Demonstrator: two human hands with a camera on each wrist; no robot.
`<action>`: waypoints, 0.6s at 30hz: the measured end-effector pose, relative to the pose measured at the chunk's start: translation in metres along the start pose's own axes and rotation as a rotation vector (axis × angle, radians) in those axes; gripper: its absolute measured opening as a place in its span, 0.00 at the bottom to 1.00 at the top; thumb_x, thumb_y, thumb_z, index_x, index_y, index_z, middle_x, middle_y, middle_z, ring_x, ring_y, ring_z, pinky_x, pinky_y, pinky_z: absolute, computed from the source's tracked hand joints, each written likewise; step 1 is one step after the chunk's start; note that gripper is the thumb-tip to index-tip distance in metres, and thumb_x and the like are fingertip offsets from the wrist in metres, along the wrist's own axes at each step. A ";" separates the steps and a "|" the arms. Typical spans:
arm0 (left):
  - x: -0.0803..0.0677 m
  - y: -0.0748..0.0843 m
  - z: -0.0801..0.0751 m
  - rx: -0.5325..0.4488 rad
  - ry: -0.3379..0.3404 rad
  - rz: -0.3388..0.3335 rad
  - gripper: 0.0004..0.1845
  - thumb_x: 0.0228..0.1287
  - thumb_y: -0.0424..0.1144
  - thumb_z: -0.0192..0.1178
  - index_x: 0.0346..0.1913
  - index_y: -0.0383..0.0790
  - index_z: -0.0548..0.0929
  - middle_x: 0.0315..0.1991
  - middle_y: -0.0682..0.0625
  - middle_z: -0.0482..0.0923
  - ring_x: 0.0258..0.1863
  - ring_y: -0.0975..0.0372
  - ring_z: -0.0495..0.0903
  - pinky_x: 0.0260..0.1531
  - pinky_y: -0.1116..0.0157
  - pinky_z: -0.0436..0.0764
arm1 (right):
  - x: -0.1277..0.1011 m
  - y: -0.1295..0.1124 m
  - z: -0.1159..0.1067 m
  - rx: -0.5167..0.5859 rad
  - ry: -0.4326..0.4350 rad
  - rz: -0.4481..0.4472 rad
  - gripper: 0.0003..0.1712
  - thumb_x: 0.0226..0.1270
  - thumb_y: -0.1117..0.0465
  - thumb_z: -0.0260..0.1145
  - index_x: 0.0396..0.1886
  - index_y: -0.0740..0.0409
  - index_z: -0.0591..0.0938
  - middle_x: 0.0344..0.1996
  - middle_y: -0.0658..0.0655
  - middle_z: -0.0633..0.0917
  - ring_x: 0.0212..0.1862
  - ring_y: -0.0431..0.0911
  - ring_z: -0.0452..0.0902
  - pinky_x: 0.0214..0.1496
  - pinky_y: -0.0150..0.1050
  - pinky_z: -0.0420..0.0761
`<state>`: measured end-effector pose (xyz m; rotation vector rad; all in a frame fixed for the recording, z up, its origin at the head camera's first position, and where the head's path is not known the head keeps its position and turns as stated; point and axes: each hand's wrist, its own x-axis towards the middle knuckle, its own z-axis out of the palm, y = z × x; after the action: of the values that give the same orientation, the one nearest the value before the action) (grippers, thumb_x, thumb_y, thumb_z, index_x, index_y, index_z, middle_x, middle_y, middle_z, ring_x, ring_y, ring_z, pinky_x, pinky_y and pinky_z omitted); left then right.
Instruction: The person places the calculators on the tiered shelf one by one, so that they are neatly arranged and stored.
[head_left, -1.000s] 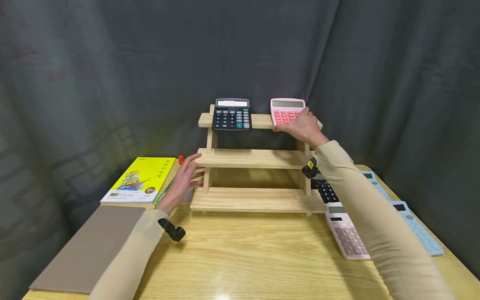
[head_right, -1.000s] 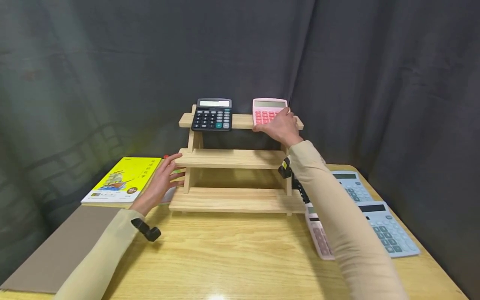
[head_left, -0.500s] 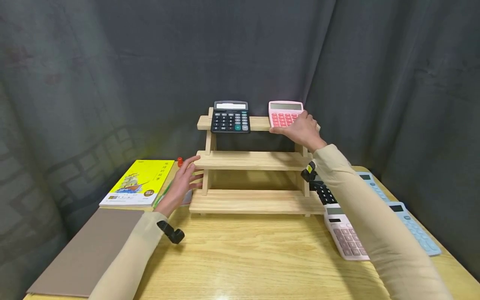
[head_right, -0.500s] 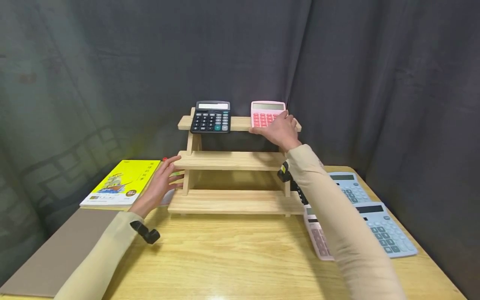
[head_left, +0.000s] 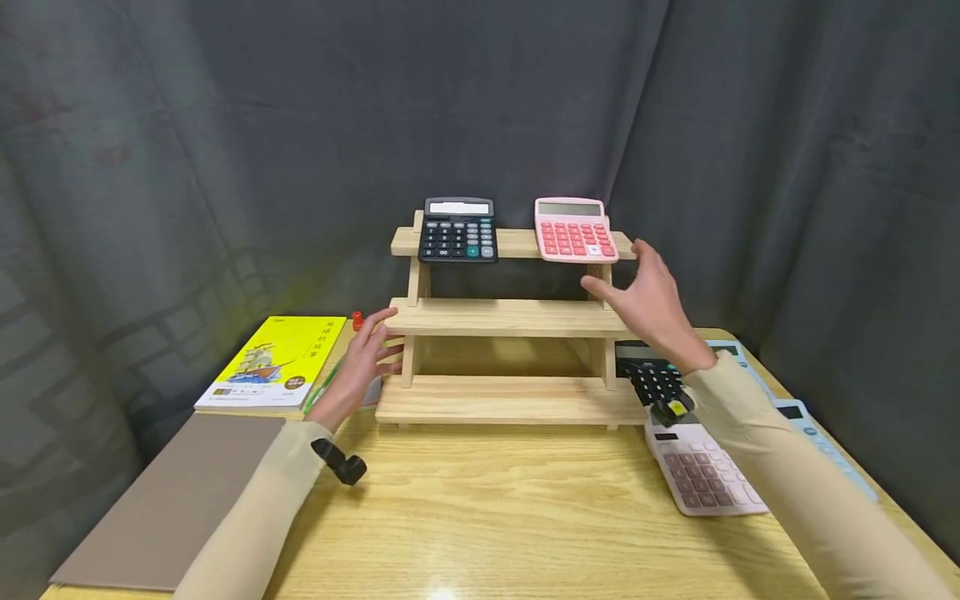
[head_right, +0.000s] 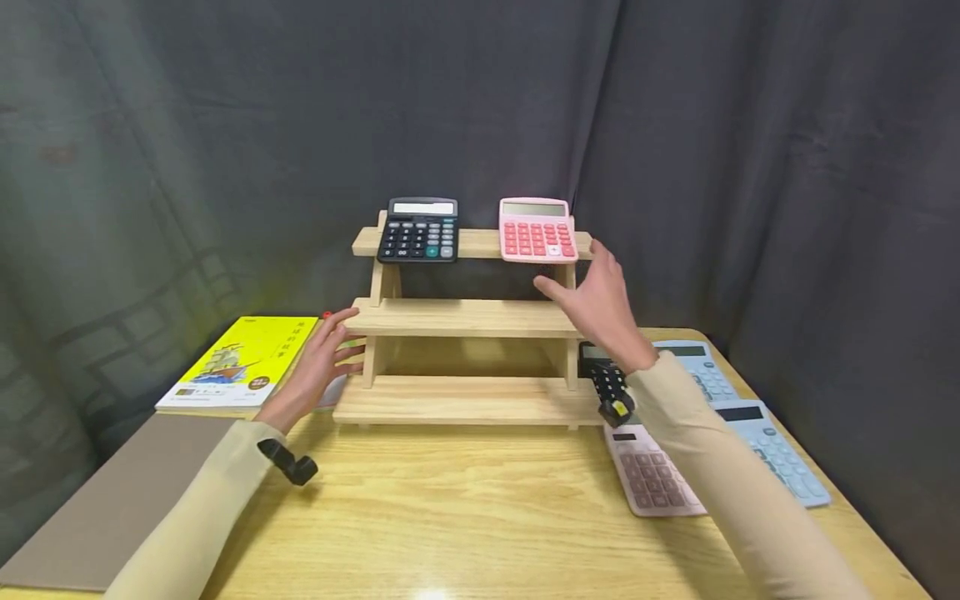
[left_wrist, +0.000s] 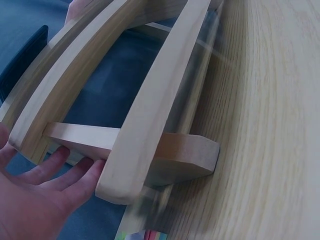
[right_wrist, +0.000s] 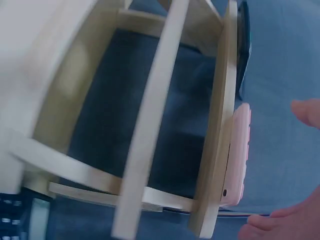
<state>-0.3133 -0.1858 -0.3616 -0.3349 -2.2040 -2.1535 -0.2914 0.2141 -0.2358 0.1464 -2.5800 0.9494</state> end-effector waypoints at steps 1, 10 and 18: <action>0.000 0.000 0.000 -0.001 -0.001 0.000 0.26 0.84 0.48 0.40 0.79 0.49 0.58 0.69 0.33 0.64 0.65 0.39 0.71 0.61 0.42 0.73 | -0.008 0.003 -0.001 -0.009 -0.004 -0.003 0.66 0.63 0.31 0.67 0.81 0.66 0.44 0.77 0.71 0.54 0.75 0.66 0.51 0.71 0.67 0.57; -0.001 0.001 0.001 -0.007 -0.018 0.020 0.26 0.84 0.49 0.39 0.79 0.49 0.58 0.70 0.34 0.62 0.66 0.37 0.69 0.62 0.41 0.71 | -0.091 0.048 -0.008 -0.068 -0.076 0.015 0.65 0.63 0.37 0.71 0.81 0.64 0.44 0.76 0.73 0.53 0.72 0.72 0.54 0.64 0.74 0.61; -0.001 0.003 0.000 0.000 -0.016 0.004 0.27 0.83 0.52 0.41 0.79 0.50 0.58 0.68 0.34 0.65 0.66 0.39 0.70 0.62 0.41 0.72 | -0.145 0.090 -0.021 -0.056 -0.151 0.104 0.65 0.64 0.39 0.72 0.82 0.61 0.42 0.76 0.75 0.52 0.68 0.76 0.56 0.57 0.73 0.66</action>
<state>-0.3116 -0.1861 -0.3593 -0.3571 -2.2092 -2.1565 -0.1712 0.2910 -0.3319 0.0715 -2.7744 0.9335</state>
